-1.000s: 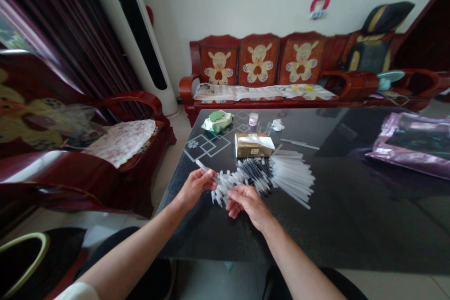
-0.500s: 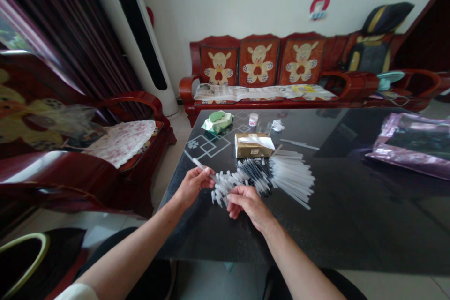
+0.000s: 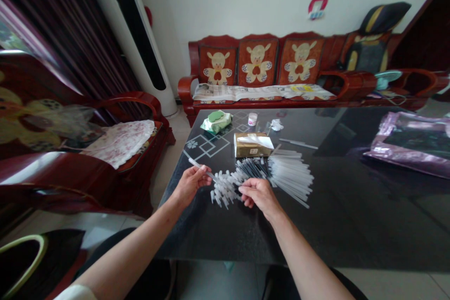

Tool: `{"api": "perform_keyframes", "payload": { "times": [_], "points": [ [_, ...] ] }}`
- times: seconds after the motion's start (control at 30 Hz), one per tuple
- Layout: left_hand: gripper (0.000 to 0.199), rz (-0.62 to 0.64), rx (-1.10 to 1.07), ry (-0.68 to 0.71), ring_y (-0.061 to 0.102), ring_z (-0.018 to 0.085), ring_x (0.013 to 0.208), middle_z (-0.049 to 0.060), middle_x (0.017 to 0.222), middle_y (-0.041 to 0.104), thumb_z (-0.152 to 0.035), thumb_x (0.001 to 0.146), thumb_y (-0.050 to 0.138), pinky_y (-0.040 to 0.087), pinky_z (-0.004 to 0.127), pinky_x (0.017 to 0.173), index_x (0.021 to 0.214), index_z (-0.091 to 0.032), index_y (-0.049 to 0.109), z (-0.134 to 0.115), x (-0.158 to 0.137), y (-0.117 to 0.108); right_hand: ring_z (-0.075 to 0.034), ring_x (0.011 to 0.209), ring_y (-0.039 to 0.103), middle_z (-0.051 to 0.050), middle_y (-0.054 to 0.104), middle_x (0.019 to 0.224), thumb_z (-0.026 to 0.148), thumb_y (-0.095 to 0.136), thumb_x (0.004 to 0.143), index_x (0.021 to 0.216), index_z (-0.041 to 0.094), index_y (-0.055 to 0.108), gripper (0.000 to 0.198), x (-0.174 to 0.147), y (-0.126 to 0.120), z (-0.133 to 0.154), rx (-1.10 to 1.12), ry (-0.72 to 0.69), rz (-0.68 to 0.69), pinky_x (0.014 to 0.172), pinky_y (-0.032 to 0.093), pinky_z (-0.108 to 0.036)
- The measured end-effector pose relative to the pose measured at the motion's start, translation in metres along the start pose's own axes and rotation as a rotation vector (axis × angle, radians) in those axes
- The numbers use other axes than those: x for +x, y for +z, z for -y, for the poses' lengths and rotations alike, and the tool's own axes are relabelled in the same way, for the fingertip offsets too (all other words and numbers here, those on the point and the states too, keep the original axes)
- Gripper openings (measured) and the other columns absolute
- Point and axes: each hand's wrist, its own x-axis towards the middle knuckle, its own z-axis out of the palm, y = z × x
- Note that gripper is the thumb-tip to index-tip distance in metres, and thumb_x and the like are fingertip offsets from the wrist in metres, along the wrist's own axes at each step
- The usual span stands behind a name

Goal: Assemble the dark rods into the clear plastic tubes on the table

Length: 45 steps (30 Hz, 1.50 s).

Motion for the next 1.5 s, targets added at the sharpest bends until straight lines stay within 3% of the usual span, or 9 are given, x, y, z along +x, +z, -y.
{"api": "perform_keyframes", "payload": {
  "times": [0.17, 0.3, 0.43, 0.57, 0.83, 0.97, 1.1, 1.3, 1.5],
  "points": [
    [0.038, 0.004, 0.005, 0.001, 0.063, 0.012, 0.056, 0.006, 0.064, 0.066, -0.046, 0.072, 0.073, 0.052, 0.024, 0.059, 0.081, -0.009, 0.065, 0.001, -0.001, 0.001, -0.013, 0.041, 0.054, -0.003, 0.064, 0.056, 0.043, 0.066, 0.071, 0.077, 0.014, 0.066, 0.029, 0.009, -0.052, 0.000, -0.182, -0.060, -0.270, 0.038, 0.039, -0.023],
    [0.040, -0.001, 0.007, 0.001, 0.063, 0.012, 0.056, 0.006, 0.065, 0.066, -0.046, 0.070, 0.074, 0.052, 0.025, 0.060, 0.081, -0.009, 0.066, 0.002, -0.001, 0.001, -0.015, 0.043, 0.056, -0.003, 0.063, 0.055, 0.033, 0.061, 0.072, 0.066, 0.018, 0.066, 0.017, 0.009, -0.082, -0.002, -0.665, -0.022, -0.368, 0.043, 0.037, -0.025],
    [0.040, 0.008, 0.005, 0.002, 0.063, 0.013, 0.058, 0.007, 0.067, 0.067, -0.046, 0.071, 0.074, 0.053, 0.025, 0.060, 0.082, -0.009, 0.066, 0.004, -0.001, 0.001, -0.018, 0.056, 0.060, -0.004, 0.065, 0.060, 0.028, 0.062, 0.070, 0.060, 0.022, 0.067, 0.013, 0.008, -0.084, -0.005, -1.107, -0.005, -0.360, 0.048, 0.032, -0.026],
    [0.039, 0.031, 0.003, 0.009, 0.064, 0.013, 0.060, 0.007, 0.069, 0.067, -0.046, 0.073, 0.072, 0.053, 0.026, 0.063, 0.084, -0.009, 0.067, 0.006, -0.001, 0.000, -0.019, 0.063, 0.060, -0.005, 0.067, 0.066, 0.029, 0.063, 0.071, 0.061, 0.022, 0.068, 0.013, 0.009, -0.078, -0.007, -1.232, 0.009, -0.313, 0.050, 0.029, -0.026],
    [0.039, 0.048, 0.017, 0.001, 0.064, 0.013, 0.062, 0.007, 0.070, 0.067, -0.047, 0.072, 0.072, 0.053, 0.026, 0.064, 0.084, -0.010, 0.068, 0.007, -0.003, 0.004, -0.017, 0.055, 0.059, -0.005, 0.066, 0.060, 0.032, 0.057, 0.077, 0.060, 0.020, 0.066, 0.022, 0.005, -0.062, 0.001, -1.065, -0.116, -0.341, 0.050, 0.032, -0.026],
    [0.038, 0.088, 0.013, -0.009, 0.063, 0.012, 0.061, 0.006, 0.071, 0.067, -0.046, 0.074, 0.072, 0.053, 0.025, 0.063, 0.084, -0.010, 0.068, 0.007, -0.007, 0.009, -0.012, 0.043, 0.055, -0.002, 0.065, 0.058, 0.040, 0.047, 0.087, 0.067, 0.018, 0.064, 0.034, -0.002, -0.029, 0.003, -0.569, -0.199, -0.017, 0.046, 0.039, -0.024],
    [0.038, 0.107, 0.020, -0.021, 0.063, 0.012, 0.061, 0.006, 0.071, 0.067, -0.046, 0.074, 0.072, 0.053, 0.025, 0.062, 0.084, -0.009, 0.068, 0.007, -0.009, 0.012, -0.011, 0.044, 0.056, -0.002, 0.066, 0.061, 0.046, 0.048, 0.087, 0.079, 0.016, 0.065, 0.036, -0.009, 0.003, 0.003, -0.353, -0.194, 0.152, 0.041, 0.040, -0.021],
    [0.037, 0.124, 0.025, -0.024, 0.064, 0.013, 0.062, 0.006, 0.071, 0.067, -0.046, 0.075, 0.071, 0.053, 0.026, 0.064, 0.085, -0.010, 0.068, 0.011, -0.010, 0.014, -0.011, 0.047, 0.058, -0.002, 0.066, 0.062, 0.041, 0.057, 0.082, 0.082, 0.014, 0.065, 0.027, -0.011, 0.019, 0.003, -0.266, -0.168, 0.198, 0.042, 0.042, -0.020],
    [0.038, 0.087, 0.005, 0.002, 0.064, 0.012, 0.061, 0.007, 0.072, 0.068, -0.045, 0.074, 0.072, 0.053, 0.025, 0.062, 0.085, -0.009, 0.067, 0.006, -0.003, 0.005, -0.011, 0.048, 0.058, -0.002, 0.065, 0.061, 0.034, 0.060, 0.078, 0.073, 0.014, 0.066, 0.021, -0.010, 0.007, 0.006, -0.310, -0.186, 0.189, 0.044, 0.043, -0.020]
  ]
}}
